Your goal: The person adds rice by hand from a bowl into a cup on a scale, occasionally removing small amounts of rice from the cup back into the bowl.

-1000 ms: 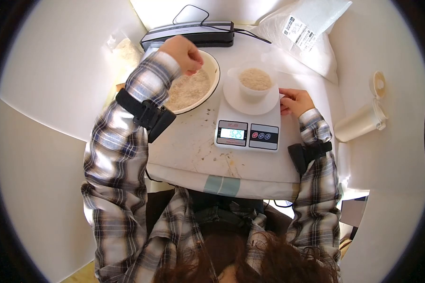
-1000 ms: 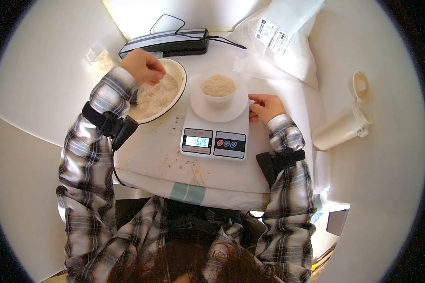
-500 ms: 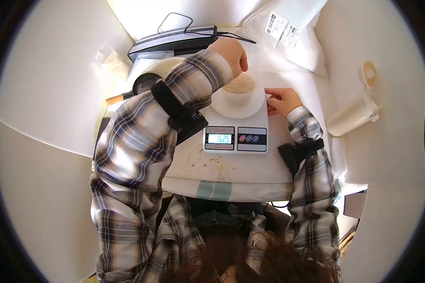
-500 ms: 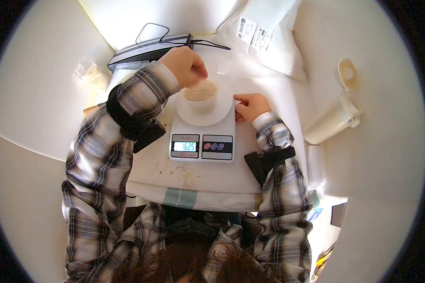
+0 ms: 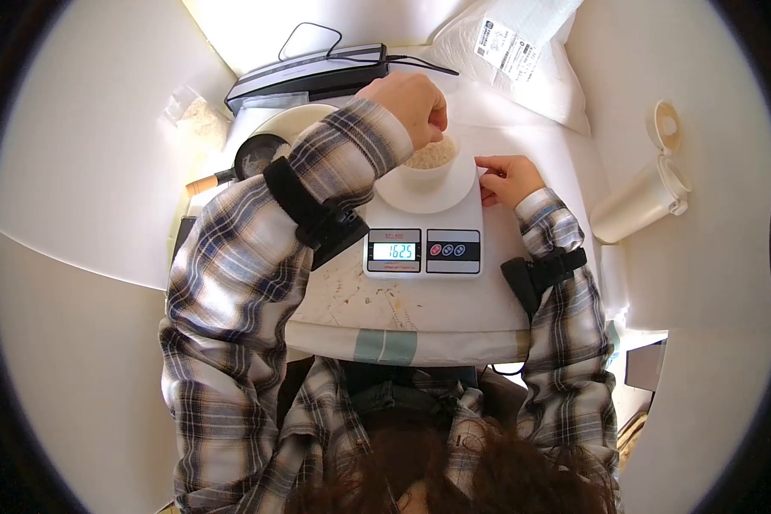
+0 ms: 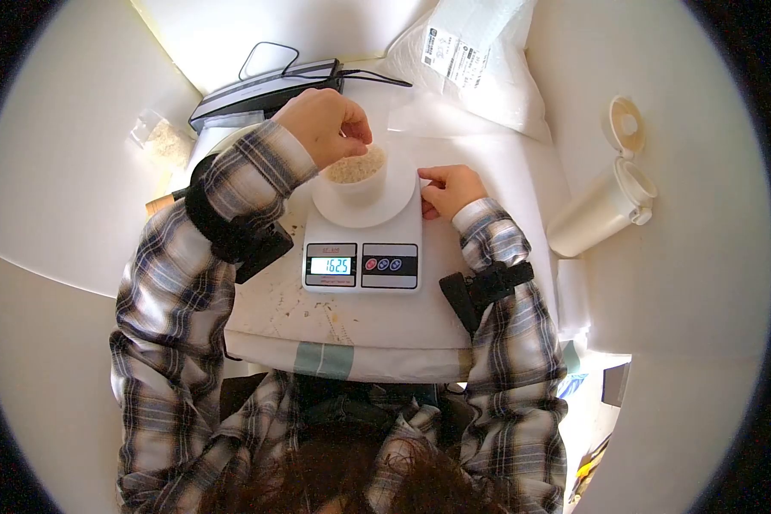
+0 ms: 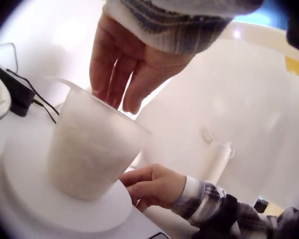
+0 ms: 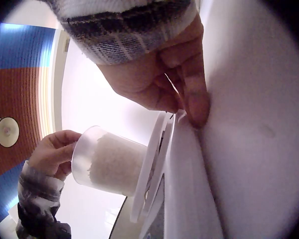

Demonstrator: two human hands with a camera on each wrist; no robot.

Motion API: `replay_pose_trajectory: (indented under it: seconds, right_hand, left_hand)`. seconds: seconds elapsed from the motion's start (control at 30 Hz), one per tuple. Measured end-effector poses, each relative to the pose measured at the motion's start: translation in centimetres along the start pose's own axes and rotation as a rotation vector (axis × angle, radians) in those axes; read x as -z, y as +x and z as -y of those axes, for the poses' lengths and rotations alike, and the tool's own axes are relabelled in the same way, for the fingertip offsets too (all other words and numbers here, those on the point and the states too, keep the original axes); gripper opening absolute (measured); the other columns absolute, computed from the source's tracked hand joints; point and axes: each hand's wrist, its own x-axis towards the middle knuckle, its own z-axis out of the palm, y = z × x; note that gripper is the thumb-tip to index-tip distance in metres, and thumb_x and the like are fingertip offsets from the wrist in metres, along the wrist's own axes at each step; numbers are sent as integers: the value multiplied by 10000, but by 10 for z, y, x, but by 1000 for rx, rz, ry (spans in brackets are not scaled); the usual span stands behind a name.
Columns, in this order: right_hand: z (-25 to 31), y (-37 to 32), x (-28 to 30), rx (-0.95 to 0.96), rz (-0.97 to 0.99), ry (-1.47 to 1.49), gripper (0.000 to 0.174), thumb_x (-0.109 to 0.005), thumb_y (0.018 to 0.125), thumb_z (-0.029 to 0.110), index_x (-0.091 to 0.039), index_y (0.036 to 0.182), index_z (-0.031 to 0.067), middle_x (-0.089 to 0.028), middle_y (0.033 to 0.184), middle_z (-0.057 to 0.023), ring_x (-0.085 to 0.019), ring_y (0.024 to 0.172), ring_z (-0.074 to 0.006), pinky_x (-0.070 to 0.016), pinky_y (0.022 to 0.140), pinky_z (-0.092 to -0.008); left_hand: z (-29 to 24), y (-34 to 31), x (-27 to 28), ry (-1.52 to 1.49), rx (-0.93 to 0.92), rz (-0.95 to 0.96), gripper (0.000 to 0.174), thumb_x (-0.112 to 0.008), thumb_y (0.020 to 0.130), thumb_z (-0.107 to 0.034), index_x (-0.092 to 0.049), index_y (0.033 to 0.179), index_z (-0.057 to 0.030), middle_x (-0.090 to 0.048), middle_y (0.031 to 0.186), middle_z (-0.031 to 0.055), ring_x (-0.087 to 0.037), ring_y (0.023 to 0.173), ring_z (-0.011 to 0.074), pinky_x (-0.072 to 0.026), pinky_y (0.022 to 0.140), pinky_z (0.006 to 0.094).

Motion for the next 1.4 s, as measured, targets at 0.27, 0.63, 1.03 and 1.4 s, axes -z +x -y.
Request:
replay_pose_trajectory:
  seconds: [0.27,0.63,1.03,1.4]
  right_hand:
    - [-6,5,0,-3,11,38,363,-432,765,-9,-479,1125,-26,-590,774,-91,-599,655,-150,-521,607,-260]
    - [-6,4,-1,12,-33,42,365,-418,739,-36,-515,1090,-10,-610,770,-129,-615,635,-179,-535,581,-276]
    - [-4,2,-2,-4,-34,43,366,-410,743,-36,-512,1094,-10,-612,773,-128,-616,647,-175,-534,584,-273]
    - [-6,4,-1,8,-19,61,345,-416,748,-36,-526,1074,-14,-604,762,-122,-611,626,-177,-533,573,-280]
  left_hand:
    - [8,-4,-10,22,28,-3,106,-587,722,-115,-648,806,-94,-627,799,69,-600,745,207,-474,703,298]
    - [12,-11,-15,-73,-102,-182,132,-608,660,-69,-632,781,-22,-619,719,126,-612,631,211,-476,610,264]
    - [10,-16,-18,-155,-181,-259,136,-590,674,-38,-614,807,-22,-602,759,104,-573,637,191,-460,605,263]
    - [79,-44,22,-73,118,-271,175,-604,704,-145,-611,832,-26,-608,746,75,-573,654,179,-457,620,262]
